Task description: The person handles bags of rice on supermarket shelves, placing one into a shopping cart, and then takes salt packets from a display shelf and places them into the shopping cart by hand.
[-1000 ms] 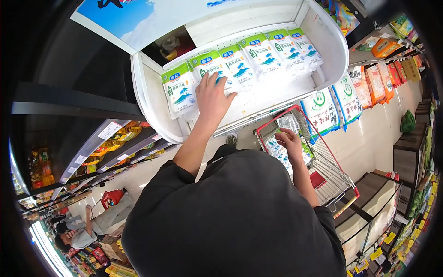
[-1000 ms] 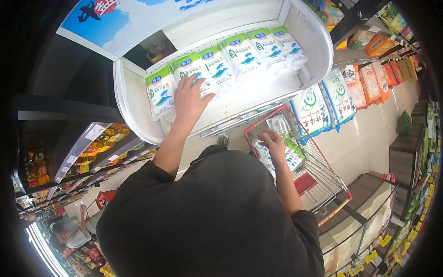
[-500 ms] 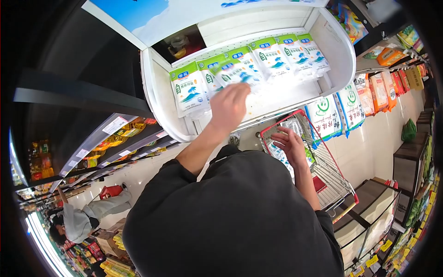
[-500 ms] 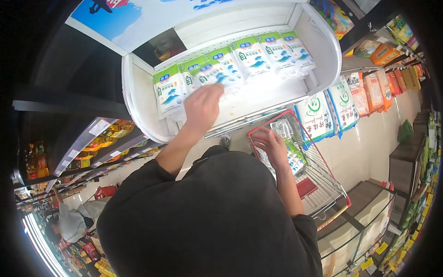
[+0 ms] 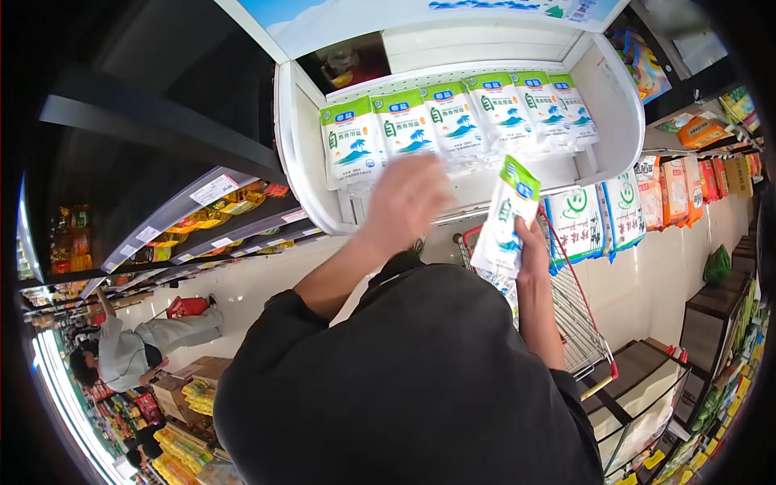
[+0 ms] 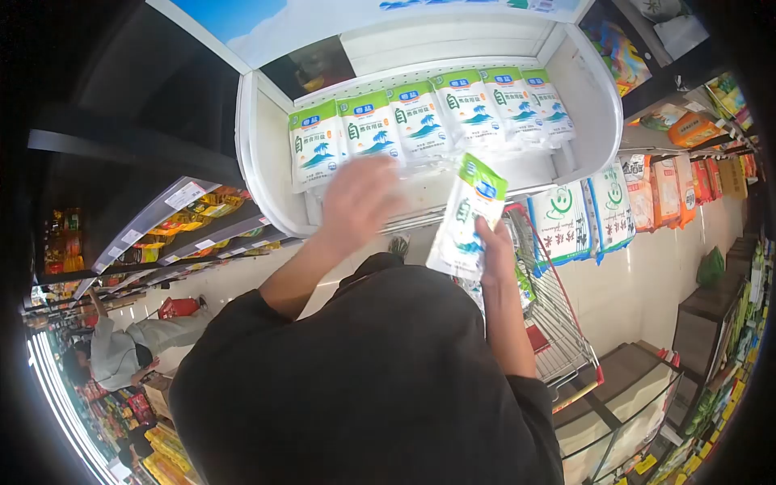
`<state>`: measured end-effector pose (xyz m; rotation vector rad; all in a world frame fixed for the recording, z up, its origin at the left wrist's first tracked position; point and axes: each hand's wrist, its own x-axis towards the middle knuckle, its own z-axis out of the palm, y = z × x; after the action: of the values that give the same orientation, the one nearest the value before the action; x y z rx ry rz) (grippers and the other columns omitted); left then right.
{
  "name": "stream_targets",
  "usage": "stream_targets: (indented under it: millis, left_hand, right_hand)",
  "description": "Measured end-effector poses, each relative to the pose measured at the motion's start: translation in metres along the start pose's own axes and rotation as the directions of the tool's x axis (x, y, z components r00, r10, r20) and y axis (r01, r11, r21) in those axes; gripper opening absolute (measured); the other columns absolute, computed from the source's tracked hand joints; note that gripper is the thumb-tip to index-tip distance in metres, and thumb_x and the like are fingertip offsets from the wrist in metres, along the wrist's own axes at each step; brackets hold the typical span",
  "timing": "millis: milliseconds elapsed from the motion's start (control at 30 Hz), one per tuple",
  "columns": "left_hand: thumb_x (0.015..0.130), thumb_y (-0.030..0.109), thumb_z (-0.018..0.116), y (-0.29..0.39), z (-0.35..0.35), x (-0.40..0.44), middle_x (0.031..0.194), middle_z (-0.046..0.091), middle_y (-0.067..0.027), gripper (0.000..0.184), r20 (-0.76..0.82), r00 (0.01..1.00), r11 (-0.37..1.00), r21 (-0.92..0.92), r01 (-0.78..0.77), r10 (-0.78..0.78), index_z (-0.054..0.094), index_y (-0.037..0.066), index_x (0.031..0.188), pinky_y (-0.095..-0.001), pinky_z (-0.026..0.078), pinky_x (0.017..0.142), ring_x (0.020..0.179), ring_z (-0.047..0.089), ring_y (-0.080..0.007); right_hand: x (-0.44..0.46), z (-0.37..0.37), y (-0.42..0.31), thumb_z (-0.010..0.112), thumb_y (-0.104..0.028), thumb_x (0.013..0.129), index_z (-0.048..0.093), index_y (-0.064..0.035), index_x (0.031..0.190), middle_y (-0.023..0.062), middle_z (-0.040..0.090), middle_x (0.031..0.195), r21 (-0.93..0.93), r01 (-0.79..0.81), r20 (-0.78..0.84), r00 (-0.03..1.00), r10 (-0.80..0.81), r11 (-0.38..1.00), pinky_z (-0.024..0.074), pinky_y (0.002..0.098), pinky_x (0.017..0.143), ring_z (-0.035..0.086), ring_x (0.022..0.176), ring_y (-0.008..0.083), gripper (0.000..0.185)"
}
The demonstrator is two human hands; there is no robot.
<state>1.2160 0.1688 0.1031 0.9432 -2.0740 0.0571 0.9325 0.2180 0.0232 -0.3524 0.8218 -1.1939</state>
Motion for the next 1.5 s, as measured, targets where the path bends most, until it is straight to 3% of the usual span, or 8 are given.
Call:
stream_targets:
  millis: [100, 167, 433, 867, 1033, 1167, 1300, 1500]
  left_hand:
    - [0.089, 0.033, 0.08, -0.026, -0.005, -0.007, 0.141, 0.059, -0.0242, 0.05, 0.064, 0.954, 0.863, 0.447, 0.235, -0.293, 0.066, -0.003, 0.12, -0.0542, 0.053, 0.097, 0.128, 0.057, -0.0422]
    - [0.091, 0.039, 0.078, -0.035, 0.002, -0.014, 0.15, 0.049, -0.0311, 0.066, 0.157, 0.667, 0.535, 0.738, 0.41, -0.728, 0.059, -0.008, 0.133, -0.0612, 0.05, 0.1, 0.137, 0.048, -0.0504]
    - [0.09, 0.012, 0.069, -0.047, 0.016, -0.021, 0.138, 0.057, -0.0343, 0.046, 0.162, 0.696, 0.465, 0.843, 0.271, -0.699, 0.06, -0.012, 0.128, -0.052, 0.057, 0.092, 0.127, 0.058, -0.0488]
    - [0.087, 0.003, 0.062, -0.01, -0.032, 0.034, 0.092, 0.076, -0.0171, 0.016, 0.164, 0.723, 0.599, 0.695, 0.397, -0.671, 0.074, 0.006, 0.097, -0.0462, 0.059, 0.074, 0.085, 0.076, -0.034]
    - [0.086, 0.0, 0.065, 0.028, -0.042, 0.055, 0.096, 0.077, -0.0139, 0.028, -0.075, 0.96, 0.919, 0.28, 0.279, -0.269, 0.075, 0.007, 0.111, -0.0444, 0.058, 0.069, 0.08, 0.075, -0.0316]
    - [0.077, 0.003, 0.068, 0.094, 0.004, 0.049, 0.094, 0.073, -0.0133, 0.025, 0.329, 0.929, 0.985, -0.067, -0.158, 0.171, 0.073, 0.0, 0.102, -0.0372, 0.055, 0.066, 0.079, 0.071, -0.0288]
    - [0.078, 0.009, 0.07, 0.123, 0.059, 0.031, 0.092, 0.072, -0.0118, 0.021, 0.302, 0.795, 0.851, -0.173, -0.497, 0.526, 0.072, 0.001, 0.098, -0.0391, 0.055, 0.067, 0.081, 0.072, -0.0268]
    - [0.085, 0.01, 0.081, 0.098, 0.05, 0.063, 0.107, 0.074, -0.0179, 0.031, 0.155, 0.962, 0.864, -0.488, -0.123, 0.224, 0.073, -0.001, 0.112, -0.0382, 0.058, 0.082, 0.095, 0.073, -0.0326]
  right_hand:
    - [-0.025, -0.006, -0.006, 0.068, -0.011, 0.098, 0.05, 0.0036, 0.14, 0.0221, 0.071, 0.121, 0.059, 0.01, 0.058, 0.998, -0.013, 0.998, 0.0635, 0.0473, 0.09, 0.075, 0.104, 0.0355, 0.049]
    - [-0.032, -0.008, -0.003, 0.068, -0.014, 0.099, 0.052, 0.0026, 0.14, 0.0189, 0.072, 0.121, 0.068, -0.001, 0.06, 0.998, -0.003, 0.998, 0.0635, 0.044, 0.09, 0.075, 0.103, 0.0311, 0.048]
    - [-0.027, -0.019, 0.01, 0.068, -0.017, 0.1, 0.05, 0.0039, 0.142, 0.0189, 0.071, 0.122, 0.154, -0.034, 0.04, 0.999, 0.028, 0.988, 0.0633, 0.0443, 0.09, 0.075, 0.104, 0.0308, 0.05]
    - [-0.023, -0.026, 0.013, 0.06, -0.037, 0.106, 0.045, -0.0013, 0.15, 0.0194, 0.066, 0.137, 0.173, -0.099, 0.072, 0.994, 0.088, 0.98, 0.0577, 0.0497, 0.102, 0.07, 0.119, 0.0335, 0.059]
    - [-0.025, 0.001, 0.002, 0.038, -0.055, 0.111, 0.034, -0.002, 0.159, 0.0217, 0.054, 0.151, 0.266, -0.238, 0.231, 0.956, 0.178, 0.934, 0.0503, 0.0545, 0.111, 0.059, 0.134, 0.0382, 0.072]
    - [-0.026, 0.02, -0.002, 0.028, -0.067, 0.108, 0.03, -0.0036, 0.162, 0.0195, 0.047, 0.158, 0.305, -0.117, 0.239, 0.97, 0.044, 0.945, 0.0496, 0.0543, 0.111, 0.055, 0.139, 0.0362, 0.084]
    - [-0.021, 0.013, -0.01, 0.059, -0.031, 0.104, 0.056, -0.0009, 0.136, 0.0138, 0.068, 0.126, 0.343, 0.02, -0.037, 0.999, -0.008, 0.939, 0.0596, 0.0418, 0.092, 0.07, 0.11, 0.0278, 0.044]
    - [-0.041, -0.005, -0.033, 0.072, -0.003, 0.095, 0.063, 0.0029, 0.13, 0.0143, 0.073, 0.119, 0.16, 0.167, -0.262, 0.957, -0.121, 0.973, 0.0615, 0.0409, 0.09, 0.074, 0.103, 0.0269, 0.037]
